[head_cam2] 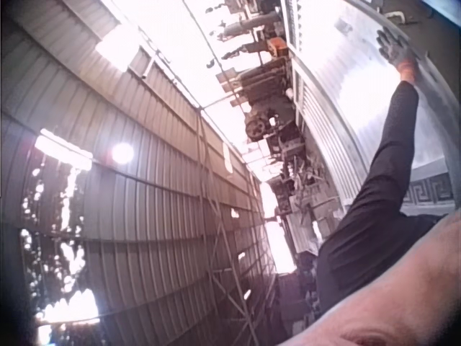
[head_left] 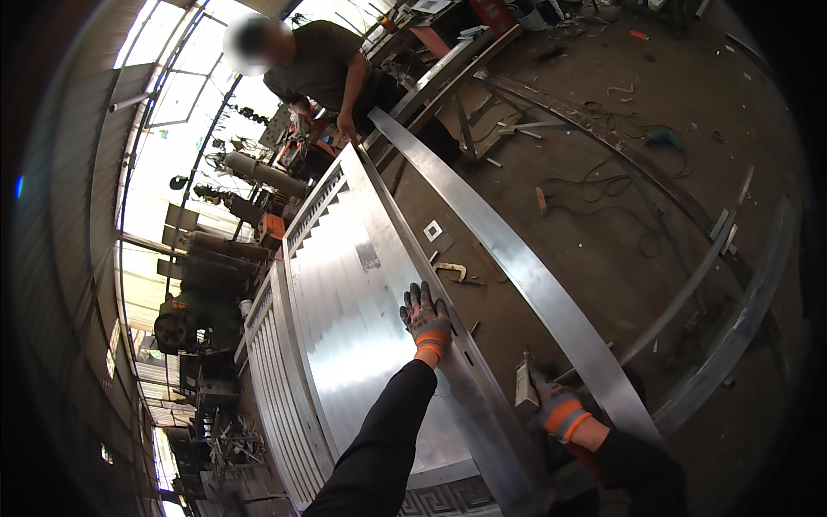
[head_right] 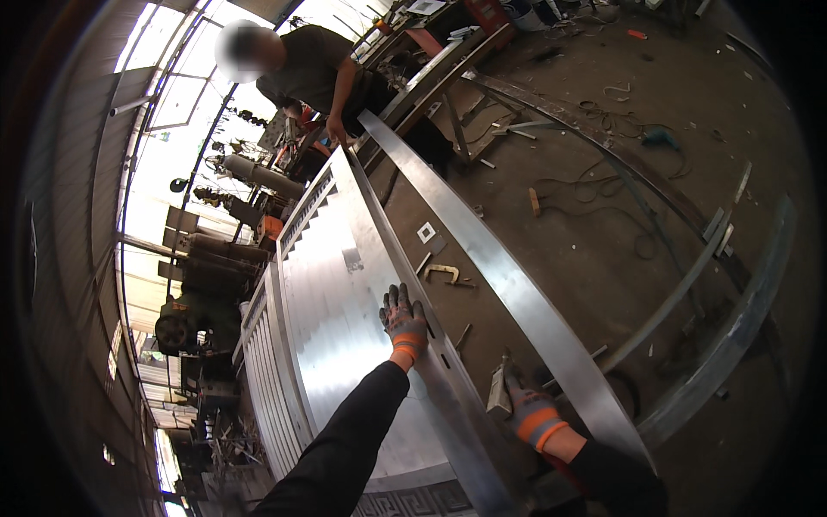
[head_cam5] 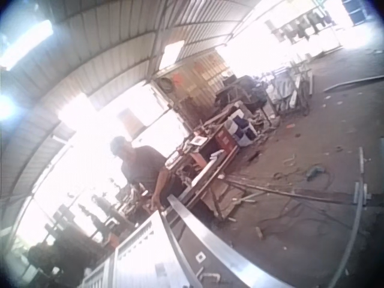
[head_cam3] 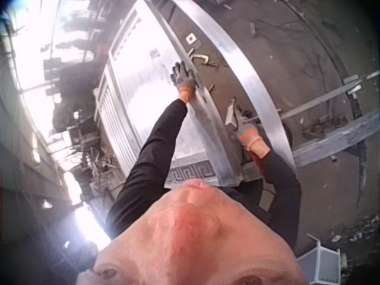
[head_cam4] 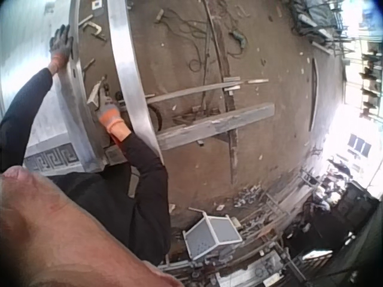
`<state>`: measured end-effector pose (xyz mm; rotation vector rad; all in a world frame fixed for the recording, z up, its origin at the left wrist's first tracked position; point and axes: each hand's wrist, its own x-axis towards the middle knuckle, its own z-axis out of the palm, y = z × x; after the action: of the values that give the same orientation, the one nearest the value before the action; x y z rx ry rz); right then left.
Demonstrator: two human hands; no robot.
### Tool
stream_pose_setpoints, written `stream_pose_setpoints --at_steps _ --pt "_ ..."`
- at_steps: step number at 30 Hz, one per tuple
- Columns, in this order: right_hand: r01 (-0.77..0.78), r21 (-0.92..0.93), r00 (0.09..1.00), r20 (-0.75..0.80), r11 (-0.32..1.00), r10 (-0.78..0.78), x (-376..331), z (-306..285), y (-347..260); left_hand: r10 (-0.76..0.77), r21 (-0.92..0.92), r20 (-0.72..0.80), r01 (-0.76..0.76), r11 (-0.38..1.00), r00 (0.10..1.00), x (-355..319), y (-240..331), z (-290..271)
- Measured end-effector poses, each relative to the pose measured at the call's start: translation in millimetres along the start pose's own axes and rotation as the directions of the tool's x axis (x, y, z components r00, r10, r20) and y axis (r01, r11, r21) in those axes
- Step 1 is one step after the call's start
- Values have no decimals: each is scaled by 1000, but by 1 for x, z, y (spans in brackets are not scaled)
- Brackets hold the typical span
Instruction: The person positions a large metal panel with a Greek key pattern, then uses a handheld welding tool to tack and weld seams along the panel edges. They adjust the panel and continue welding while another worker assists nearby.
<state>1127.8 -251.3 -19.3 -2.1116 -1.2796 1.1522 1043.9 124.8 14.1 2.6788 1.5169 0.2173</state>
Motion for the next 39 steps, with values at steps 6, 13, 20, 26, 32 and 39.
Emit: stream_pose_setpoints --at_steps 6,13,20,26,32,39 --pt "6 7 999 46 1000 -7 0 -11 -7 1 204 65 -14 979 998 13 1 -6" --pt "-21 95 986 166 995 5 5 -14 -5 -34 211 151 2 977 988 145 18 -60" --pt "25 67 992 119 997 -33 7 17 -4 -129 250 182 81 965 975 270 74 -98" --pt "-60 187 970 242 980 13 13 13 -6 -16 246 128 -16 969 992 332 81 -86" --pt "-18 273 979 198 962 -38 11 -4 -10 0 376 274 -107 920 962 235 55 -33" --pt "-34 248 988 154 968 -5 -7 -33 -16 -120 67 -27 121 990 992 93 5 16"
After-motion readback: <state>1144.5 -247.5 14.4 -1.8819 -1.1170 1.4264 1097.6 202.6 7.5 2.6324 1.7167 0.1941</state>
